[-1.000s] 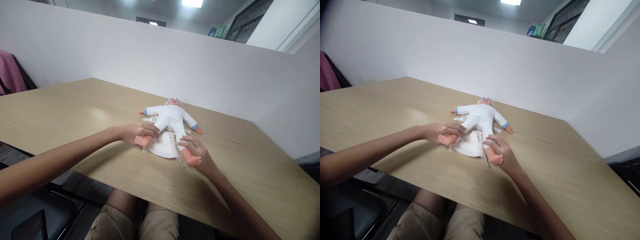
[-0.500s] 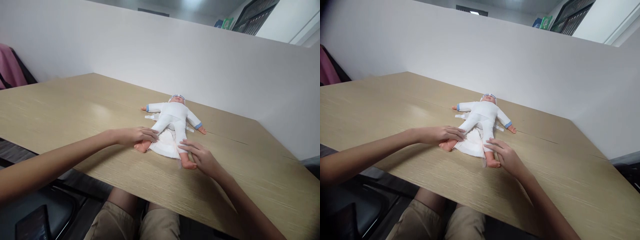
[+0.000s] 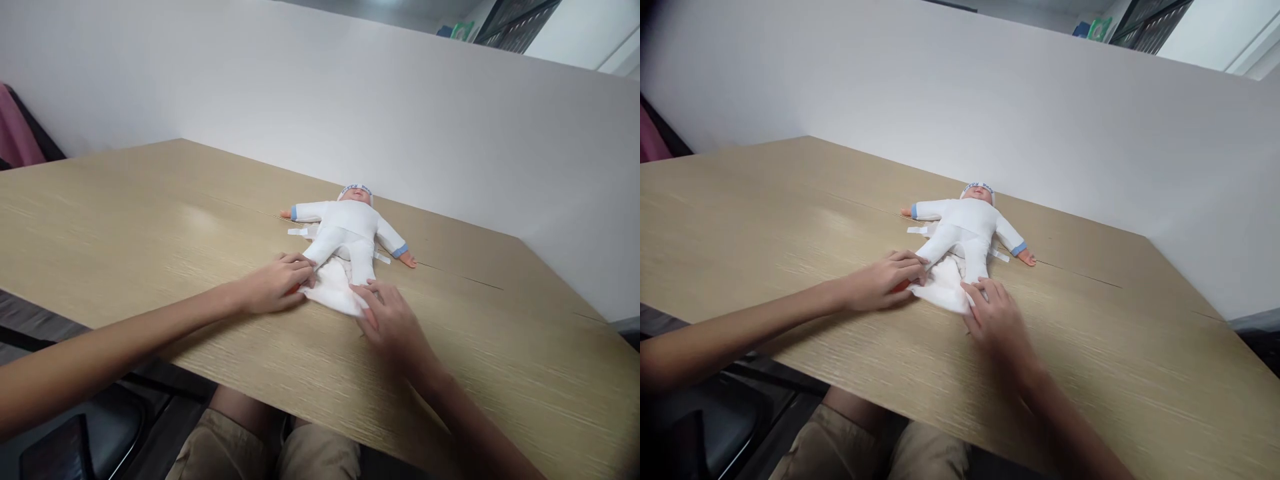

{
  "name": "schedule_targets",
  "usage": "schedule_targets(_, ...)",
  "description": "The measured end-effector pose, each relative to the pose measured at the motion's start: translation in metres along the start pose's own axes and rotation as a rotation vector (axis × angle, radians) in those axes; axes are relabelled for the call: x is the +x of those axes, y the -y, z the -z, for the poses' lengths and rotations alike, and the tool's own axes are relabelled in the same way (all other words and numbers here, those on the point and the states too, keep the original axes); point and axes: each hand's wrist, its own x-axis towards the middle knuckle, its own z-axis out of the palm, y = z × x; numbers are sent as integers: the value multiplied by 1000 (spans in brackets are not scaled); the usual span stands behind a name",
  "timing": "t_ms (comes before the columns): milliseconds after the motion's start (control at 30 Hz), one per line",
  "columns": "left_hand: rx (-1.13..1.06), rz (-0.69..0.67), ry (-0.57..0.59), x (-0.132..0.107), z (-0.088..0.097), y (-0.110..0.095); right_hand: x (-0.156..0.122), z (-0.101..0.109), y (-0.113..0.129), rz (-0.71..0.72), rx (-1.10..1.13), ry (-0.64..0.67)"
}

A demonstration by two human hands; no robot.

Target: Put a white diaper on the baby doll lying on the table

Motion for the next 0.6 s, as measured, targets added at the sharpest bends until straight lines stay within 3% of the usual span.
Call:
schedule_targets(167,-150,138,-174,23,10,7,23,6,-19,-79,140,-69)
schedule_targets(367,-239,160,-381,93,26,37,76,18,-57,-273,354,-224)
schedule_targets(500,-455,330,-370,143,26,69,121,5,-95,-512,541,-203)
schedule_targets(600,-641,469,-333,169,19,94,149,-16,-118,-579,658,-173)
